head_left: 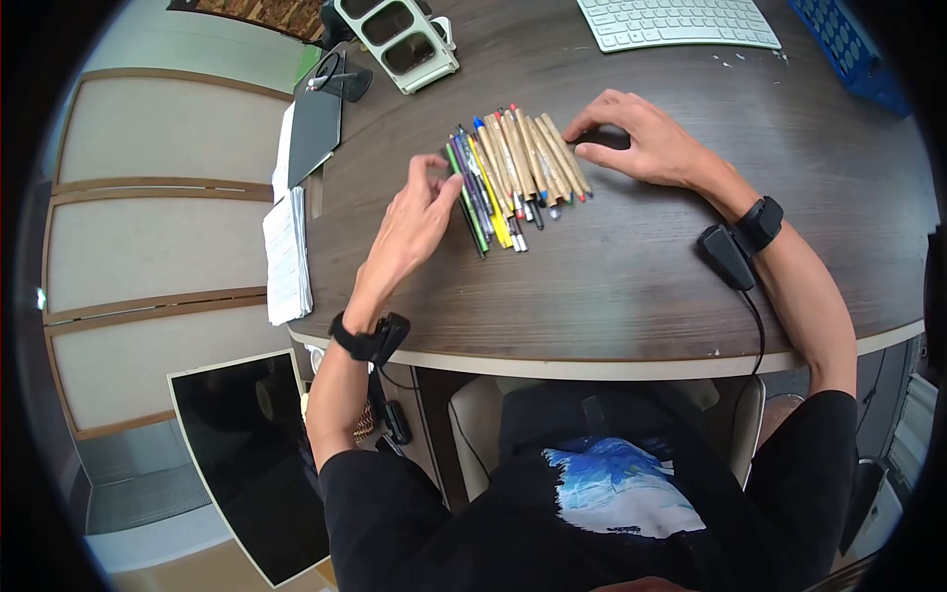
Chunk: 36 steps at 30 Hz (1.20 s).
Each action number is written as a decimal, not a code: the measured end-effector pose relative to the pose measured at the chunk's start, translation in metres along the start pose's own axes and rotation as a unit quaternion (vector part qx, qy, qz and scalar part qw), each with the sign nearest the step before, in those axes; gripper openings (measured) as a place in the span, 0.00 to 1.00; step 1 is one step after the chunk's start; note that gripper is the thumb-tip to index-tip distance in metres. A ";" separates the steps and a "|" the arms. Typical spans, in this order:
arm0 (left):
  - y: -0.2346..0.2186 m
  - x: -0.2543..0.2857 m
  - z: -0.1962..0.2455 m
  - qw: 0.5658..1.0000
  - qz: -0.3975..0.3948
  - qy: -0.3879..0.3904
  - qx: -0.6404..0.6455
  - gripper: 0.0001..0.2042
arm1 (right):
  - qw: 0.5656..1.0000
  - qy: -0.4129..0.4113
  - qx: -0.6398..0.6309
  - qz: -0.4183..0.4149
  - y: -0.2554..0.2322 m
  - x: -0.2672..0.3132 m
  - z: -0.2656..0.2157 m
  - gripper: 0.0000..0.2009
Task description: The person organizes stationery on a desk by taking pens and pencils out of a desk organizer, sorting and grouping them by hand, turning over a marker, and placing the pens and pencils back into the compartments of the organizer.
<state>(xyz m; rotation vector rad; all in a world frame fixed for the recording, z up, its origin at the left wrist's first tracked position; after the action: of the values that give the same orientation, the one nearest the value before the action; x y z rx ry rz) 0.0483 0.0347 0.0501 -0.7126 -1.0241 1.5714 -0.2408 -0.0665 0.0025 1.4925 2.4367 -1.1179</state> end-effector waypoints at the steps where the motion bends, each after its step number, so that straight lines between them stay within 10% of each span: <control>1: 0.005 -0.007 0.013 0.999 -0.008 0.005 -0.034 0.29 | 1.000 0.000 0.000 0.001 -0.001 0.001 0.001 0.17; 10: 0.034 -0.033 0.080 0.980 -0.030 0.106 -0.167 0.60 | 0.999 -0.032 -0.001 -0.039 0.000 0.002 -0.013 0.16; 20: 0.037 -0.014 0.085 0.963 -0.034 0.207 -0.166 0.57 | 0.965 0.117 -0.228 0.064 -0.006 -0.003 0.010 0.16; 36: 0.043 -0.016 0.095 0.927 -0.156 0.187 -0.284 0.64 | 0.974 0.132 -0.181 0.045 -0.001 -0.004 0.020 0.18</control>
<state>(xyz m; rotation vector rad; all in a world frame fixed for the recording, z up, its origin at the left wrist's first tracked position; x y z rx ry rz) -0.0489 -0.0067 0.0533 -1.1282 -1.2374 0.8133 -0.2459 -0.0821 -0.0100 1.6909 2.5235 -0.4459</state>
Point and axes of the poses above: each hand's wrist, its own x-axis away from the middle knuckle, its own y-axis out of the palm, z = x × y, the point moved 6 cm from there along -x, towards the middle knuckle, and after that the axes turned 11 degrees about z, right-handed, at the moved point
